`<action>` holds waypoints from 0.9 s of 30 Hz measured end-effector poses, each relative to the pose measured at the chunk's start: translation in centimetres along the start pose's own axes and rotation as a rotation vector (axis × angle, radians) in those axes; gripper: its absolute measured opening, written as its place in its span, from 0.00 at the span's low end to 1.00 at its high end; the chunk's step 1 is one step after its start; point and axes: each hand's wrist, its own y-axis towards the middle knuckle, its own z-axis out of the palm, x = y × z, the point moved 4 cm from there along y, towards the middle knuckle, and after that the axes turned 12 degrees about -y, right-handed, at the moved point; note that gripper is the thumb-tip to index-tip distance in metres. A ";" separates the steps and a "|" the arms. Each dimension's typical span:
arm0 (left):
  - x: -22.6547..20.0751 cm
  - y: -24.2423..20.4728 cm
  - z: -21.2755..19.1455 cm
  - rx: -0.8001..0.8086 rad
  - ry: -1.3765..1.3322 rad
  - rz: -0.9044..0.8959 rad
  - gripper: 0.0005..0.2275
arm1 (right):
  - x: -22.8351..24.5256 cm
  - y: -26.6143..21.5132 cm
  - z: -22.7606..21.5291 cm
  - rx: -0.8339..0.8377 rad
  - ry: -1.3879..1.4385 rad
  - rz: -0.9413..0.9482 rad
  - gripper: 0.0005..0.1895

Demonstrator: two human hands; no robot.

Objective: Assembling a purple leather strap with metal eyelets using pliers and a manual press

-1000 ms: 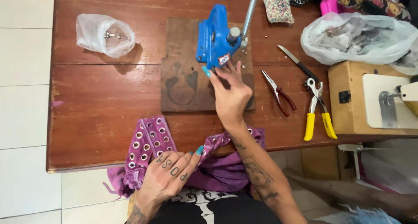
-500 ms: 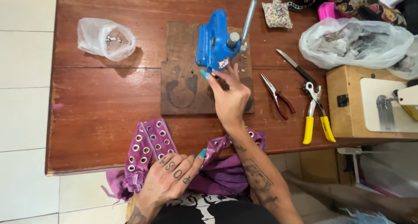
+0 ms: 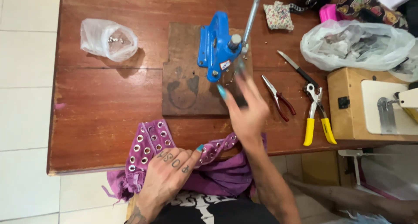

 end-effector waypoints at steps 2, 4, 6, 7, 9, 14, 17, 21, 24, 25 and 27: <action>1.0 0.0 0.4 0.008 0.027 -0.193 0.07 | 0.5 -2.9 -1.8 0.035 0.107 -0.334 0.12; 2.2 0.5 1.1 0.089 -0.055 -0.363 0.05 | 1.3 -4.7 -2.0 0.281 0.119 -0.387 0.22; 3.1 1.8 0.8 0.194 -0.157 -0.560 0.06 | 1.0 -6.8 -1.3 0.556 0.141 -0.408 0.39; 3.5 3.0 0.9 0.328 -0.326 -0.649 0.05 | 0.0 -7.3 -1.1 0.537 0.179 -0.325 0.31; 3.7 5.3 0.3 0.466 -0.499 -0.736 0.04 | -1.4 -7.5 -1.7 0.517 0.215 -0.236 0.24; 3.7 8.3 -0.2 0.688 -0.701 -1.031 0.04 | -0.6 -5.0 -4.1 0.661 0.322 -0.255 0.46; 3.7 8.1 0.3 0.648 -0.779 -1.088 0.04 | 0.2 -5.3 -4.8 0.545 0.298 -0.255 0.11; 4.2 8.0 -0.6 0.628 -1.171 -1.095 0.05 | -0.1 -4.2 -5.8 0.545 0.473 -0.170 0.08; 4.6 8.2 -0.6 0.513 -1.368 -1.047 0.08 | -1.7 -3.9 -5.6 0.588 0.409 -0.047 0.23; 4.4 8.2 -0.5 0.500 -1.430 -1.015 0.08 | -1.6 -4.2 -4.9 0.703 0.549 0.039 0.19; 4.4 8.0 0.0 0.489 -1.492 -0.984 0.09 | -1.8 -4.6 -4.0 0.816 0.691 0.129 0.20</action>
